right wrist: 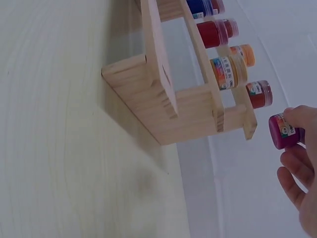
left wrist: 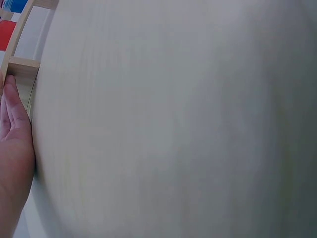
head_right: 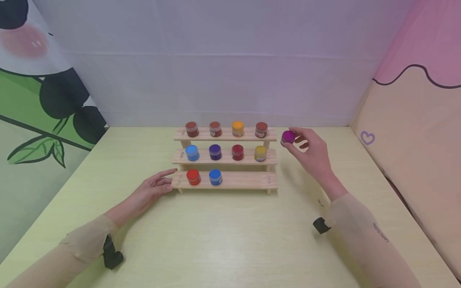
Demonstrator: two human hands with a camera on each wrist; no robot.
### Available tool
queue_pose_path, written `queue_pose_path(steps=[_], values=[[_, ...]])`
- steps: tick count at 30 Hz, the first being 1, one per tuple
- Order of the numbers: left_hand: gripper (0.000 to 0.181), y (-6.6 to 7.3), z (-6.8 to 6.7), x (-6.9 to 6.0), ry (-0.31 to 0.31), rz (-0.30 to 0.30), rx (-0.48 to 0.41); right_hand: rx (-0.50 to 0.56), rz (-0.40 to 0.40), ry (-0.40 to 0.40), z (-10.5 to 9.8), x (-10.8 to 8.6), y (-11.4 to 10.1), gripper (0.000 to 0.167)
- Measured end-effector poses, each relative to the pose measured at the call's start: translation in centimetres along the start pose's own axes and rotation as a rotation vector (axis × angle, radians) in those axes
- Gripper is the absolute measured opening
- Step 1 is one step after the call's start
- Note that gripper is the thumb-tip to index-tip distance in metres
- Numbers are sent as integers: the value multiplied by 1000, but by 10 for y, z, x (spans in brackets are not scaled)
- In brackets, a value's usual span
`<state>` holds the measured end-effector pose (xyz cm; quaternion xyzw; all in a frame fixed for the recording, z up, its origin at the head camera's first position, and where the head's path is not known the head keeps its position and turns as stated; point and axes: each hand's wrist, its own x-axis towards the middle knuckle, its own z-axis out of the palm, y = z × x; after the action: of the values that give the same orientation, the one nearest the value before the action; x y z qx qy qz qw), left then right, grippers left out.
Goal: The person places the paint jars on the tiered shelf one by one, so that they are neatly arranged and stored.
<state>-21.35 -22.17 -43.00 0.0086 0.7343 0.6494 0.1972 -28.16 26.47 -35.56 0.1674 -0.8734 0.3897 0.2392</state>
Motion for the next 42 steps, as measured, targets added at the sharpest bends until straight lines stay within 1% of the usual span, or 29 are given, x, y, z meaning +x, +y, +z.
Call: queue_pose_path(steps=[6,13,19,25,29,37,42], values=[[67,0,0,0,0,-3,1,71,-41,60,0,-1,-25,52],[65,1,0,0,0,-5,-9,146,-85,69,5,-3,-44,54],[66,1,1,1,0,-1,-2,186,-110,22,12,-9,-55,52],[67,1,1,1,0,-5,-6,238,-154,-10,16,-12,-64,50],[66,1,0,1,1,-6,-12,271,-159,-35,20,-14,-67,50],[66,1,1,0,-12,5,-10,256,-167,-102,31,-21,-71,50],[66,1,1,0,-15,5,-12,278,-165,-149,40,-28,-73,47]])
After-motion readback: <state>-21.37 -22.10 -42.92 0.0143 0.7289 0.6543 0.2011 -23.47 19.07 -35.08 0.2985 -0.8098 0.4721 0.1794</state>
